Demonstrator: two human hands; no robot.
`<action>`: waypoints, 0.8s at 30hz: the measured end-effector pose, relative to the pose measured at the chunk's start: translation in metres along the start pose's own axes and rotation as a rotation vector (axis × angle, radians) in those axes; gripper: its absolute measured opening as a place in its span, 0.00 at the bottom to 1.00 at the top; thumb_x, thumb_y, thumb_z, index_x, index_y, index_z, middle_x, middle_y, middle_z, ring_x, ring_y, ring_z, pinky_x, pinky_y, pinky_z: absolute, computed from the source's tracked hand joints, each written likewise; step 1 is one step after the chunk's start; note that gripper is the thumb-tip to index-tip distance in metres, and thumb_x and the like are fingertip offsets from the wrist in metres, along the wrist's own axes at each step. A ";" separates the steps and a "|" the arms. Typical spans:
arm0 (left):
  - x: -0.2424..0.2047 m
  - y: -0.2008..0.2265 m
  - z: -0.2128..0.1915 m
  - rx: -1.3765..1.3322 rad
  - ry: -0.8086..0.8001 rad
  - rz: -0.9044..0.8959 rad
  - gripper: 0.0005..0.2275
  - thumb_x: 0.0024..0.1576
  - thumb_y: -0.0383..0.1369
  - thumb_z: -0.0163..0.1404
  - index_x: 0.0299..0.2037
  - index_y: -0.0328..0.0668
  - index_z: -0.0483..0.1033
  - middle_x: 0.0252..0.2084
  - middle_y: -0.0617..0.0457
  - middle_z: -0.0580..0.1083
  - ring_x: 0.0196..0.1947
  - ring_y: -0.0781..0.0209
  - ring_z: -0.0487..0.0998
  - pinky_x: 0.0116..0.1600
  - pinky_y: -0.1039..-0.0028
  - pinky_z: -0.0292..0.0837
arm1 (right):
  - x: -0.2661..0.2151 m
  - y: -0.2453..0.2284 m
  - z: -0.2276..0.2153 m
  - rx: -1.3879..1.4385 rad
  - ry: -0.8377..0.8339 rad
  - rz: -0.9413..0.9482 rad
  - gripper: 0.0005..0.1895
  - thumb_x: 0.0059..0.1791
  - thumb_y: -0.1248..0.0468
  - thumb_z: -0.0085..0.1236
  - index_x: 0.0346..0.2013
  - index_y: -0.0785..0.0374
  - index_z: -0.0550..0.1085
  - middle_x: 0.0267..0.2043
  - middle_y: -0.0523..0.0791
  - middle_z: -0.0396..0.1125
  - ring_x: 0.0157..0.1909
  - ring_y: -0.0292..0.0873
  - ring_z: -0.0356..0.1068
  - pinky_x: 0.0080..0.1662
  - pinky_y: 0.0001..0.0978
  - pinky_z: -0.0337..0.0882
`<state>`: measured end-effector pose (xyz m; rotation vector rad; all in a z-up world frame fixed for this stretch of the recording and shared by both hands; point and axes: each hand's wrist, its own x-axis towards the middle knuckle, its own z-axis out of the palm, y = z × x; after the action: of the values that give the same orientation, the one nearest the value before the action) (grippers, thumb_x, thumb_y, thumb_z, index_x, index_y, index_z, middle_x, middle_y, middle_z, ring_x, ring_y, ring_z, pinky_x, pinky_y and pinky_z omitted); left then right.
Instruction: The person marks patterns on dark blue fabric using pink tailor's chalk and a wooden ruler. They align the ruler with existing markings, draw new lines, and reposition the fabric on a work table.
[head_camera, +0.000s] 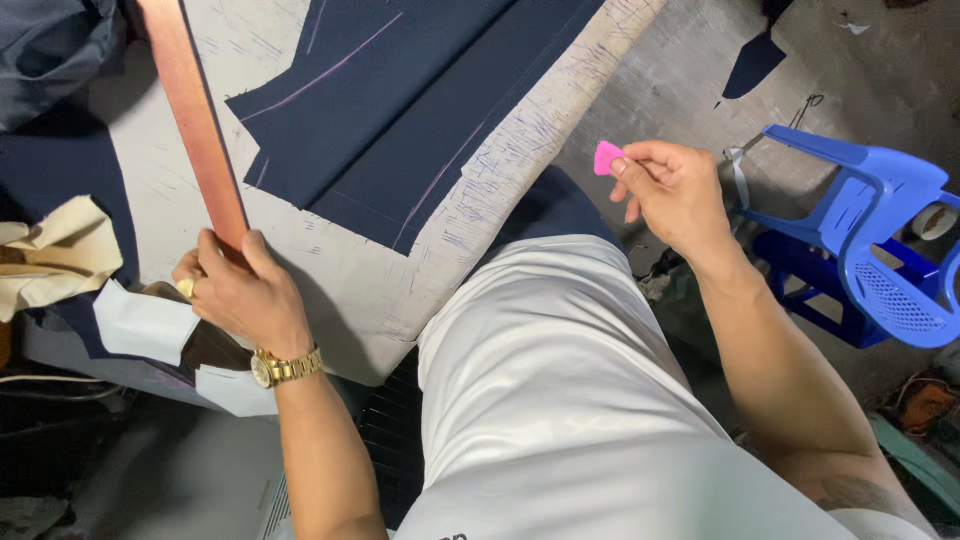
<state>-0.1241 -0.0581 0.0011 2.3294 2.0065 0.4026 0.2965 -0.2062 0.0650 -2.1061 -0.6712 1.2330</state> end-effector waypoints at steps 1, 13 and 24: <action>-0.010 -0.005 -0.002 -0.012 0.023 -0.014 0.13 0.62 0.32 0.58 0.50 0.30 0.77 0.40 0.34 0.74 0.43 0.36 0.73 0.39 0.49 0.66 | 0.006 0.002 0.001 0.006 -0.026 0.016 0.08 0.57 0.66 0.58 0.45 0.69 0.77 0.27 0.49 0.72 0.18 0.38 0.65 0.25 0.23 0.66; 0.006 -0.002 -0.029 -0.672 -0.129 -0.093 0.10 0.70 0.26 0.51 0.59 0.33 0.70 0.41 0.38 0.75 0.39 0.45 0.78 0.43 0.60 0.74 | -0.004 -0.010 0.070 0.453 -0.062 -0.048 0.08 0.56 0.72 0.53 0.43 0.78 0.67 0.30 0.63 0.70 0.27 0.53 0.76 0.21 0.35 0.76; 0.018 0.050 0.001 -0.484 -0.751 0.629 0.07 0.64 0.29 0.51 0.49 0.44 0.69 0.23 0.53 0.70 0.24 0.49 0.77 0.30 0.61 0.73 | -0.026 0.021 0.178 0.589 0.169 -0.082 0.06 0.52 0.72 0.61 0.39 0.76 0.76 0.29 0.57 0.72 0.25 0.45 0.76 0.18 0.28 0.75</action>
<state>-0.0731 -0.0482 0.0128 2.2366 0.7416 -0.0057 0.1294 -0.1955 -0.0030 -1.6468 -0.2676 1.0341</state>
